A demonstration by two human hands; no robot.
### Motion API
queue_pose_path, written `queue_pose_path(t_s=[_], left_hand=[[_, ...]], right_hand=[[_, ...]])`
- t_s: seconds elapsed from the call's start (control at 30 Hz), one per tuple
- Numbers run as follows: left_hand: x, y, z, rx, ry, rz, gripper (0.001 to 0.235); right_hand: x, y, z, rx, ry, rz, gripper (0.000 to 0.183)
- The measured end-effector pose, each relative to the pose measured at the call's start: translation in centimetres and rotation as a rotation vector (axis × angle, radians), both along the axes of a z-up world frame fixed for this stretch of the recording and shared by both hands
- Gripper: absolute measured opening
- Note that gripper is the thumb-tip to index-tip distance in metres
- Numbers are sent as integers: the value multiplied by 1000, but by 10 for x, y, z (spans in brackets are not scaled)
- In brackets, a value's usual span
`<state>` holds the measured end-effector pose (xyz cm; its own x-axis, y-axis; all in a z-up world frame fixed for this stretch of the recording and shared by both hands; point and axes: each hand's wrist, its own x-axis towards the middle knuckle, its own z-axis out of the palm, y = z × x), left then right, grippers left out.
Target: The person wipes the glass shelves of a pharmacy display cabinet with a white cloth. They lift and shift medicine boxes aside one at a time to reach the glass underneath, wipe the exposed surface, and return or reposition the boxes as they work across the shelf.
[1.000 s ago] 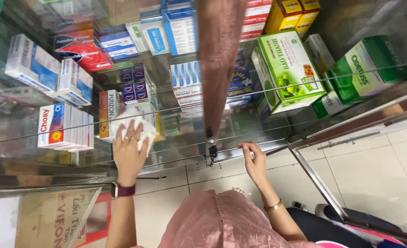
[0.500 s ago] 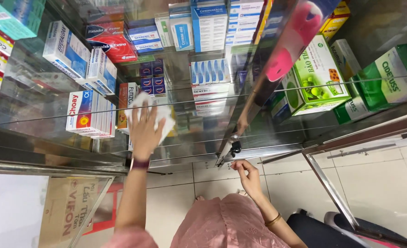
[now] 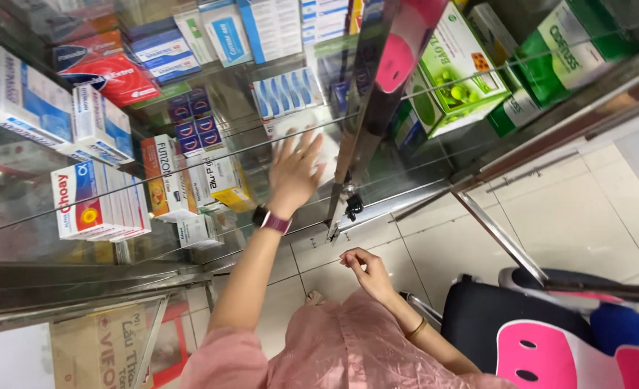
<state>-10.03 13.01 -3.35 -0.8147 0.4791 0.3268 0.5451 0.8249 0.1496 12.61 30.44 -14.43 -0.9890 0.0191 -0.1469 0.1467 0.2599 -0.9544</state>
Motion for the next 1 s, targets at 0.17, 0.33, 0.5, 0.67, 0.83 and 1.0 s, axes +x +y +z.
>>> queue_pose_path(t_s=[0.17, 0.33, 0.5, 0.67, 0.83, 1.0], left_hand=[[54, -63, 19, -23, -21, 75, 59], [100, -108, 25, 39, 24, 156, 54], [153, -108, 43, 144, 122, 271, 49], [224, -72, -44, 651, -132, 467, 37], [264, 24, -79, 932, -550, 435, 35], [268, 69, -57, 732, -322, 72, 69]], right_hand=[[8, -9, -4, 85, -66, 10, 24], [20, -11, -6, 99, -51, 44, 20], [34, 2, -11, 17, -12, 117, 19], [30, 23, -26, -110, -75, 197, 26], [40, 40, -40, -487, -202, 307, 45], [41, 69, -44, -559, -289, 217, 53]])
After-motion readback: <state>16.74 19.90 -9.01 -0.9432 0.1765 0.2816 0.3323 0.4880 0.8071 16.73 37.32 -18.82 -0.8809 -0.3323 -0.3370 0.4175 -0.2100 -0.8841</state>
